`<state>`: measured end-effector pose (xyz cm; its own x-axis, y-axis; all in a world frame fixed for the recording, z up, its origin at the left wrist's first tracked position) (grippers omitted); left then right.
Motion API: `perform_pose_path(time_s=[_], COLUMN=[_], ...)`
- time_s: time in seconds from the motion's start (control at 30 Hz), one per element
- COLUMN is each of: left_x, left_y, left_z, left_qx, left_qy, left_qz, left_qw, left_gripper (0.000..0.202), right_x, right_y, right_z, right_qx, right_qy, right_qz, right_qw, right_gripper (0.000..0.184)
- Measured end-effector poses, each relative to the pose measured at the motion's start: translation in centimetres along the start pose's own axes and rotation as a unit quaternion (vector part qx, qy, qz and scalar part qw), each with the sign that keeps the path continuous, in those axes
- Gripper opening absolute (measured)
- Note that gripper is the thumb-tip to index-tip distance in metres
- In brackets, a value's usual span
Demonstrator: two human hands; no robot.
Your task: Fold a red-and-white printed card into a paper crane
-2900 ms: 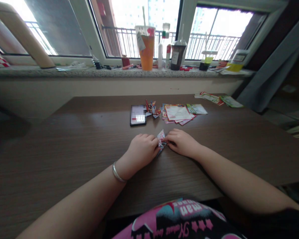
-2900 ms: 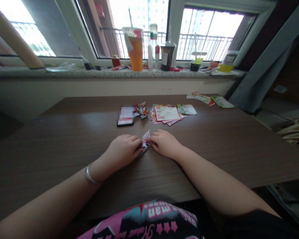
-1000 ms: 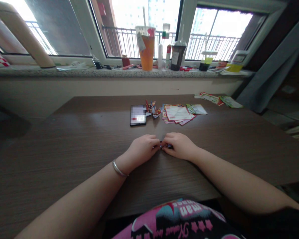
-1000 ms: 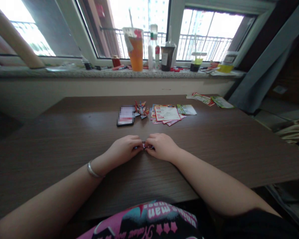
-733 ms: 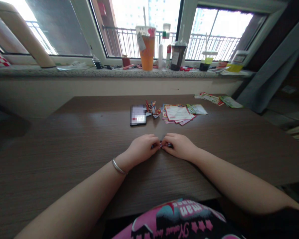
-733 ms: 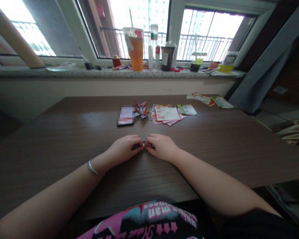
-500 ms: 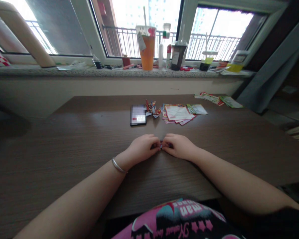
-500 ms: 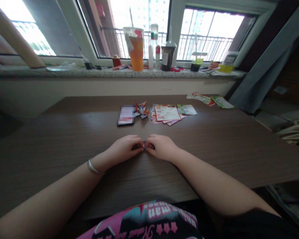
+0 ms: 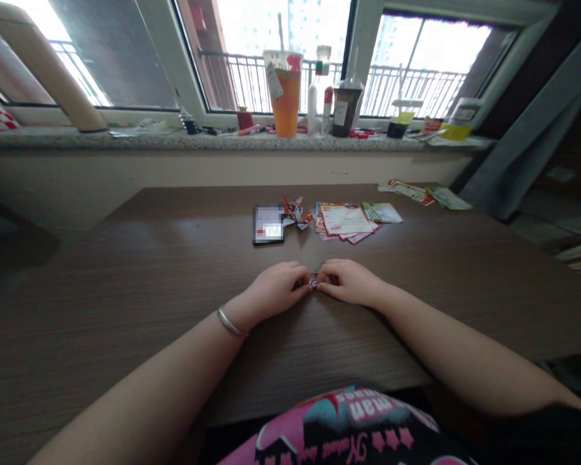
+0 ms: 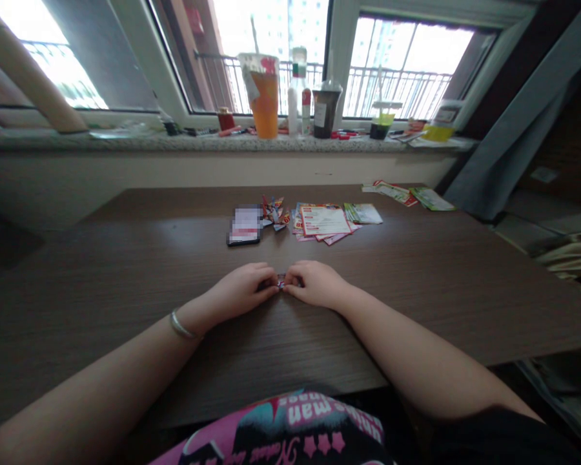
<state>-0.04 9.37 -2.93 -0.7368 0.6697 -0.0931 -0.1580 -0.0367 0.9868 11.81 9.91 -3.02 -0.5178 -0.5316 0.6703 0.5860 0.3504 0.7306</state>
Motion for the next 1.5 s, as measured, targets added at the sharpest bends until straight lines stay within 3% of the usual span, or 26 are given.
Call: perform_pose_path(time_s=[0.57,1.5], left_x=[0.07,-0.11], left_y=[-0.34,-0.35], left_z=[0.23,0.67], left_qx=[0.021,0.040], left_qy=[0.022,0.063], left_qz=[0.060,0.101], left_qw=[0.998,0.992], left_gripper=[0.031,0.024], right_x=[-0.35,-0.29], right_y=[0.18,0.34], right_z=[0.11,0.04], right_qx=[-0.006,-0.015], right_qy=[-0.061,-0.138], right_qz=[-0.081,-0.129], right_qw=[0.995,0.982], right_gripper=[0.023,0.025])
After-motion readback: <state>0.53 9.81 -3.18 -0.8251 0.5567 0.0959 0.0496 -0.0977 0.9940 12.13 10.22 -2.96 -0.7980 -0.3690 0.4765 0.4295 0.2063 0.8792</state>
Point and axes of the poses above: each hand's wrist, its own z-axis towards the middle knuckle, its own y-axis out of the back of the hand, x = y × z, the point moved 7 cm from there along z, towards the middle knuckle, and after that the axes turned 14 degrees about z, right-handed, at the moved point
